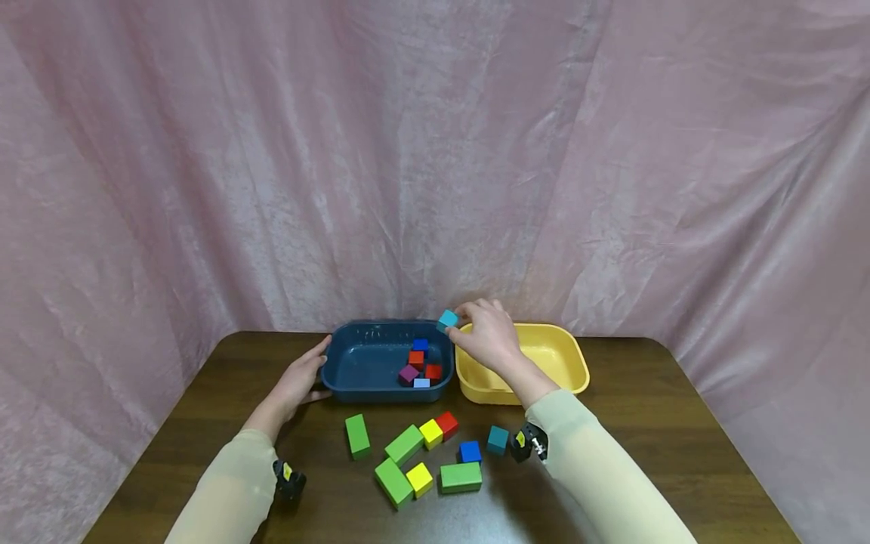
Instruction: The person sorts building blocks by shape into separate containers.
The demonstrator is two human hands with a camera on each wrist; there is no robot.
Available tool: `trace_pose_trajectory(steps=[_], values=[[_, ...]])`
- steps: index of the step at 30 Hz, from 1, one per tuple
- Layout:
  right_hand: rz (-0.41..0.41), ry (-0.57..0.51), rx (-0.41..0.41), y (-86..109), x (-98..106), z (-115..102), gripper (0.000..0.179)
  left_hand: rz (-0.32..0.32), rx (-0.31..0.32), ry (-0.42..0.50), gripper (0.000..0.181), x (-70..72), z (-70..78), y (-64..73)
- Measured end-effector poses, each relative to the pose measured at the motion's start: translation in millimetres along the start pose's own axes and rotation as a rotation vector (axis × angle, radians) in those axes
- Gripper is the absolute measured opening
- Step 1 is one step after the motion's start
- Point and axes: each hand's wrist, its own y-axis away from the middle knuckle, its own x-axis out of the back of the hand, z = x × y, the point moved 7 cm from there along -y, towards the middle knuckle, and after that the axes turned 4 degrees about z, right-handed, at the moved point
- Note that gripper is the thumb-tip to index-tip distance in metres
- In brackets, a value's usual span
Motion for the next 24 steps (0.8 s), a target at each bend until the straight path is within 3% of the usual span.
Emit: trace_pose_trajectory(steps=[12,19,24], values=[[-0.043,0.077,-0.006,-1.6,-22,-5,0.033,-0.01,0.0,-0.008,0.056,-3.8,-2.6,1.6],[-0.044,0.076,-0.016,-0.7,-24,-4,0.05,-0.016,-0.004,-0.012,0.056,-5.2,-2.7,0.9],[-0.028,0.054,-0.014,3.4,-20,-2,0.048,-0.004,0.003,-0.012,0.055,-4.4,-3.7,0.3]])
